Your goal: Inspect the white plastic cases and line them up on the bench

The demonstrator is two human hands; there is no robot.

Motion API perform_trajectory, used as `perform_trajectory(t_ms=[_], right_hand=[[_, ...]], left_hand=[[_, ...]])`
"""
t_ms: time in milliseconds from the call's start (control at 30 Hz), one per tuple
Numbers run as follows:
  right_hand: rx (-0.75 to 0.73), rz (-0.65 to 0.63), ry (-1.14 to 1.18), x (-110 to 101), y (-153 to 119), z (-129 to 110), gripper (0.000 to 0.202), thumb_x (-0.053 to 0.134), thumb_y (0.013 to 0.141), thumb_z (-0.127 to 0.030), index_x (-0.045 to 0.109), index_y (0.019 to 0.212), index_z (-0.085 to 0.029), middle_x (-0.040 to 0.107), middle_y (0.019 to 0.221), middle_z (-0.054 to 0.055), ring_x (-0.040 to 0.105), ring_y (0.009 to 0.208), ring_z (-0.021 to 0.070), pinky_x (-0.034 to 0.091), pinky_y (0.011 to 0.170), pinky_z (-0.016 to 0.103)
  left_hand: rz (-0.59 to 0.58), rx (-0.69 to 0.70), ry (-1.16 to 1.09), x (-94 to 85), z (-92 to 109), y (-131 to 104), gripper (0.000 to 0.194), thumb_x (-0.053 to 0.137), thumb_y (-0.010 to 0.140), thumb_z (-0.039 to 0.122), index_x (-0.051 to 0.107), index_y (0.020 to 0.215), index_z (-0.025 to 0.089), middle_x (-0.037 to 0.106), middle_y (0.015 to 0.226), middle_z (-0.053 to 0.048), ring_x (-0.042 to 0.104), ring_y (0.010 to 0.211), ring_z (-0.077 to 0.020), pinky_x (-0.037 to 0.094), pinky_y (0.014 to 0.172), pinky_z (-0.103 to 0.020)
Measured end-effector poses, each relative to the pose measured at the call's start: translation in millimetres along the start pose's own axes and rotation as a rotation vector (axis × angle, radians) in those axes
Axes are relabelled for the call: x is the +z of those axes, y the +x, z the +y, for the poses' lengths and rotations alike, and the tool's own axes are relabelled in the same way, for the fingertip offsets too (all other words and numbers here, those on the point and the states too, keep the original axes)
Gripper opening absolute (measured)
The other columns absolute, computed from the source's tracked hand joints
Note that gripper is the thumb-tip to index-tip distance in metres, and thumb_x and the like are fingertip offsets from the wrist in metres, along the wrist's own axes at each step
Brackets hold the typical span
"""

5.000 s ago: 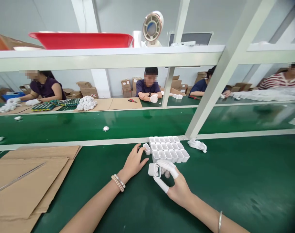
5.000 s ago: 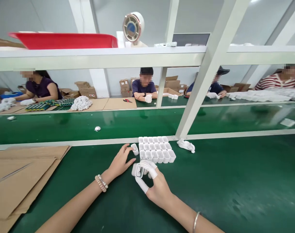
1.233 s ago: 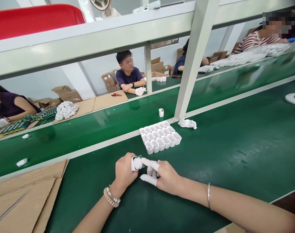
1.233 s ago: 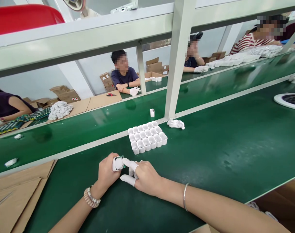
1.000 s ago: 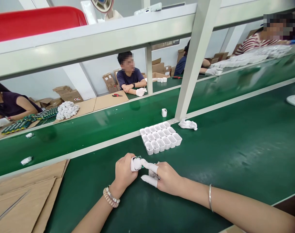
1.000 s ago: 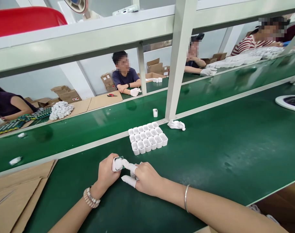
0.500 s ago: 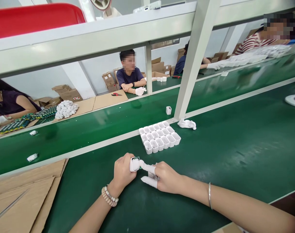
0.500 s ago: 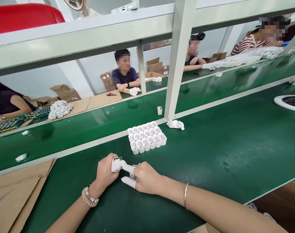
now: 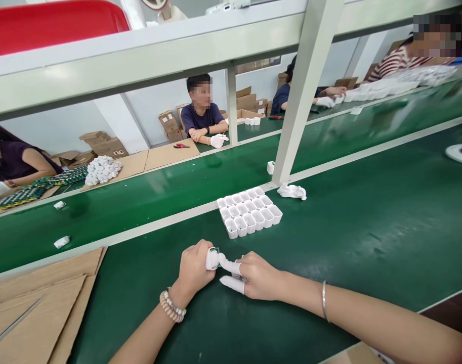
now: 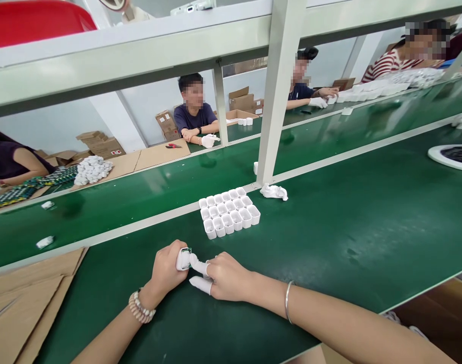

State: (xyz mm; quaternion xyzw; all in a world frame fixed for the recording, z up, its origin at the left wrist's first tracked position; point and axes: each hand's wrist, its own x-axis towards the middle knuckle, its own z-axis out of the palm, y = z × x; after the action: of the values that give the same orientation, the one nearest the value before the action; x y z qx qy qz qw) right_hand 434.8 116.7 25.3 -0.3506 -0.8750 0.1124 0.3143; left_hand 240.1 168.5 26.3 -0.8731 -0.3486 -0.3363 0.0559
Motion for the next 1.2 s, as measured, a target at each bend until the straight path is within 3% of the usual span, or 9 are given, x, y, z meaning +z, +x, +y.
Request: perform_trajectory(t_ms=[333, 467, 600, 767, 867, 1033, 1200], right_hand=[[-0.043, -0.029, -0.028, 0, 3, -3, 0.045, 0.043, 0.099, -0.039, 0.058, 0.062, -0.018, 0.055, 0.051, 0.001, 0.044, 0.041, 0.0130, 0.030, 0.046, 0.028], [-0.063, 0.139, 0.005, -3, 4, -4, 0.036, 0.038, 0.101, -0.037, 0.067, 0.093, -0.016, 0.056, 0.052, -0.001, 0.046, 0.041, 0.0135, 0.031, 0.046, 0.027], [-0.081, 0.340, 0.090, -2, 4, -5, 0.033, 0.042, 0.101, -0.034, 0.059, 0.122, -0.015, 0.057, 0.052, -0.004, 0.046, 0.041, 0.0116, 0.033, 0.045, 0.025], [-0.053, 0.187, 0.117, 1, 4, -6, 0.042, 0.042, 0.100, -0.043, 0.055, 0.127, -0.014, 0.060, 0.055, -0.003, 0.050, 0.042, 0.0132, 0.034, 0.045, 0.026], [-0.080, 0.175, 0.135, 3, 4, -7, 0.043, 0.042, 0.100, -0.042, 0.053, 0.131, -0.015, 0.061, 0.055, -0.003, 0.050, 0.042, 0.0129, 0.035, 0.045, 0.025], [-0.084, 0.169, 0.185, 2, 3, -5, 0.040, 0.044, 0.099, -0.043, 0.058, 0.125, -0.016, 0.061, 0.055, -0.002, 0.052, 0.044, 0.0121, 0.039, 0.047, 0.024], [-0.101, 0.149, 0.196, 2, 3, -4, 0.039, 0.045, 0.098, -0.048, 0.068, 0.096, -0.017, 0.058, 0.052, -0.002, 0.048, 0.042, 0.0112, 0.038, 0.046, 0.024]], left_hand=[[-0.016, -0.011, -0.081, -0.1, 6, 0, 0.014, 0.046, 0.069, 0.010, 0.047, 0.079, 0.020, 0.054, 0.062, 0.001, 0.049, 0.049, -0.0128, 0.034, 0.048, -0.024], [-0.061, -0.180, -0.343, -0.4, 10, 0, 0.016, 0.049, 0.067, 0.011, 0.047, 0.080, 0.021, 0.055, 0.065, 0.003, 0.051, 0.051, -0.0104, 0.038, 0.050, -0.021], [-0.085, -0.222, -0.476, 0.4, 9, -1, 0.012, 0.053, 0.071, 0.014, 0.048, 0.080, 0.021, 0.054, 0.064, 0.004, 0.050, 0.052, -0.0097, 0.039, 0.051, -0.021], [-0.082, -0.183, -0.521, -0.5, 9, 1, 0.013, 0.054, 0.072, 0.013, 0.048, 0.081, 0.020, 0.055, 0.065, 0.004, 0.050, 0.053, -0.0093, 0.039, 0.052, -0.021], [-0.089, -0.169, -0.543, -2.6, 10, 2, 0.012, 0.054, 0.073, 0.013, 0.048, 0.080, 0.020, 0.056, 0.067, 0.003, 0.051, 0.054, -0.0094, 0.040, 0.052, -0.020], [-0.113, -0.182, -0.558, -4.7, 11, 2, 0.012, 0.054, 0.073, 0.014, 0.048, 0.080, 0.021, 0.057, 0.068, 0.002, 0.052, 0.056, -0.0103, 0.041, 0.054, -0.022], [-0.134, -0.189, -0.590, -5.0, 11, 1, 0.014, 0.055, 0.072, 0.013, 0.047, 0.080, 0.021, 0.056, 0.068, 0.003, 0.051, 0.056, -0.0104, 0.040, 0.054, -0.022]])
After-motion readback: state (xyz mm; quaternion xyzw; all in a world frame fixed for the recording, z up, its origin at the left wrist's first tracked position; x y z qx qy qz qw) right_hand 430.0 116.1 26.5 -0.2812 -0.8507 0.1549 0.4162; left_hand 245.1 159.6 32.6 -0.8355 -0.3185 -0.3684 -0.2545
